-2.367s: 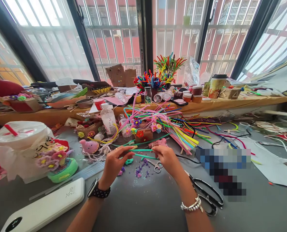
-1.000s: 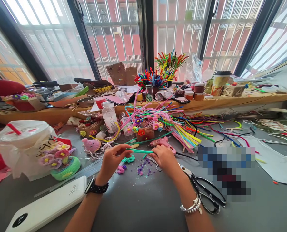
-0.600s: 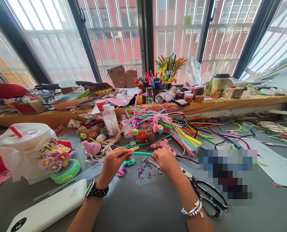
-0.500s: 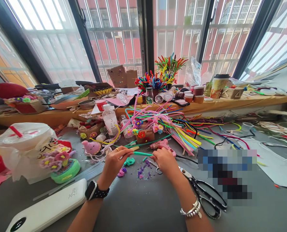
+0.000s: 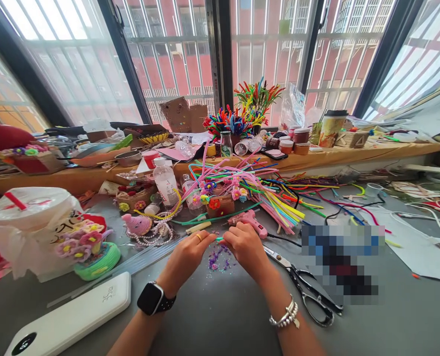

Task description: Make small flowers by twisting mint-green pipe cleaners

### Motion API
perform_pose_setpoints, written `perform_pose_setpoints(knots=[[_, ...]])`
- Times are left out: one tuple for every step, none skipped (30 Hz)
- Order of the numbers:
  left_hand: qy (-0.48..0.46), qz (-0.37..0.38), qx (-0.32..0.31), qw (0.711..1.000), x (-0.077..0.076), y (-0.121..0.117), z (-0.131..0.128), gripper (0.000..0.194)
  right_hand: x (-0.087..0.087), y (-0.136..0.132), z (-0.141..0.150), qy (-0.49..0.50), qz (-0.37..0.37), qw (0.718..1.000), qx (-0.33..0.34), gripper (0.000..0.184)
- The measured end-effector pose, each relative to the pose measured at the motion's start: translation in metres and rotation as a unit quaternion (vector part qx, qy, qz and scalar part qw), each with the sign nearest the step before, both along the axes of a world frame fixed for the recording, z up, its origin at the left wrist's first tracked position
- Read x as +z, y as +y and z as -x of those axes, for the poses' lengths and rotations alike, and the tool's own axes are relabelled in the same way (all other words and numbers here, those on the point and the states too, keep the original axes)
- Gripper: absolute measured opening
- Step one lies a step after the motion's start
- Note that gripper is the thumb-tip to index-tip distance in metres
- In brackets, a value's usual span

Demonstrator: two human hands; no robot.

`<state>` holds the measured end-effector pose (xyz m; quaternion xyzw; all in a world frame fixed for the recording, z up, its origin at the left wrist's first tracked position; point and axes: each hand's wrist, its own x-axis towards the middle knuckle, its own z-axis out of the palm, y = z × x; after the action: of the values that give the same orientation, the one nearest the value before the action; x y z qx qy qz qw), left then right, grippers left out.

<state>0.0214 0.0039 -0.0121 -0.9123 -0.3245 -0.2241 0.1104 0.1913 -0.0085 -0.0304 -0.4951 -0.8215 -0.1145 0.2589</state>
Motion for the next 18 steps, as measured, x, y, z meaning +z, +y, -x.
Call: perform_pose_setpoints(knots=[[-0.003, 0.004, -0.006, 1.0, 0.0, 0.0, 0.001, 0.019, 0.0, 0.0, 0.0, 0.005, 0.0, 1.0, 0.004, 0.03], [-0.003, 0.007, -0.01, 1.0, 0.0, 0.001, 0.002, 0.018, 0.0, 0.0, 0.0, 0.012, 0.007, 1.0, 0.007, 0.03], [-0.002, 0.01, -0.013, 1.0, 0.0, 0.002, 0.003, 0.018, 0.001, 0.0, 0.0, 0.024, 0.019, 0.999, 0.012, 0.029], [-0.004, 0.012, -0.015, 1.0, -0.001, 0.004, 0.004, 0.018, 0.003, 0.0, -0.001, 0.044, 0.033, 0.998, 0.023, 0.027], [-0.011, 0.014, -0.012, 1.0, -0.003, 0.006, 0.006, 0.019, 0.006, -0.001, -0.002, 0.072, 0.046, 0.996, 0.037, 0.024], [-0.026, 0.018, -0.006, 0.999, -0.004, 0.009, 0.008, 0.02, 0.01, -0.004, -0.004, 0.107, 0.056, 0.991, 0.049, 0.021], [-0.05, 0.019, 0.004, 0.999, -0.005, 0.011, 0.01, 0.021, 0.014, -0.008, -0.009, 0.149, 0.055, 0.986, 0.056, 0.022], [-0.076, 0.021, 0.022, 0.997, -0.006, 0.014, 0.012, 0.022, 0.018, -0.014, -0.015, 0.181, 0.044, 0.982, 0.041, 0.025], [-0.104, 0.031, 0.041, 0.993, -0.007, 0.016, 0.015, 0.022, 0.022, -0.023, -0.024, 0.21, 0.024, 0.977, 0.001, 0.026], [-0.139, 0.039, 0.054, 0.988, -0.007, 0.018, 0.017, 0.022, 0.024, -0.033, -0.035, 0.234, 0.003, 0.971, -0.046, 0.025], [-0.176, 0.041, 0.062, 0.982, -0.007, 0.02, 0.019, 0.021, 0.024, -0.044, -0.048, 0.234, 0.015, 0.968, -0.088, 0.024], [-0.21, 0.042, 0.065, 0.975, -0.007, 0.021, 0.02, 0.02, 0.022, -0.056, -0.061, 0.218, 0.052, 0.968, -0.115, 0.023], [-0.237, 0.043, 0.062, 0.969, -0.006, 0.022, 0.02, 0.02, 0.017, -0.068, -0.075, 0.19, 0.098, 0.968, -0.134, 0.022], [-0.256, 0.044, 0.059, 0.964, -0.006, 0.022, 0.02, 0.02, 0.011, -0.08, -0.087, 0.162, 0.133, 0.966, -0.154, 0.021], [-0.267, 0.044, 0.058, 0.961, -0.005, 0.021, 0.02, 0.02, 0.004, -0.092, -0.099, 0.135, 0.159, 0.964, -0.167, 0.021], [-0.272, 0.043, 0.06, 0.959, -0.004, 0.021, 0.02, 0.02, -0.003, -0.101, -0.109, 0.112, 0.183, 0.961, -0.175, 0.022], [-0.272, 0.042, 0.065, 0.959, -0.004, 0.02, 0.02, 0.019, -0.01, -0.109, -0.117, 0.091, 0.207, 0.958, -0.177, 0.024], [-0.27, 0.039, 0.071, 0.959, -0.003, 0.02, 0.019, 0.019, -0.015, -0.116, -0.124, 0.074, 0.227, 0.955, -0.176, 0.027]])
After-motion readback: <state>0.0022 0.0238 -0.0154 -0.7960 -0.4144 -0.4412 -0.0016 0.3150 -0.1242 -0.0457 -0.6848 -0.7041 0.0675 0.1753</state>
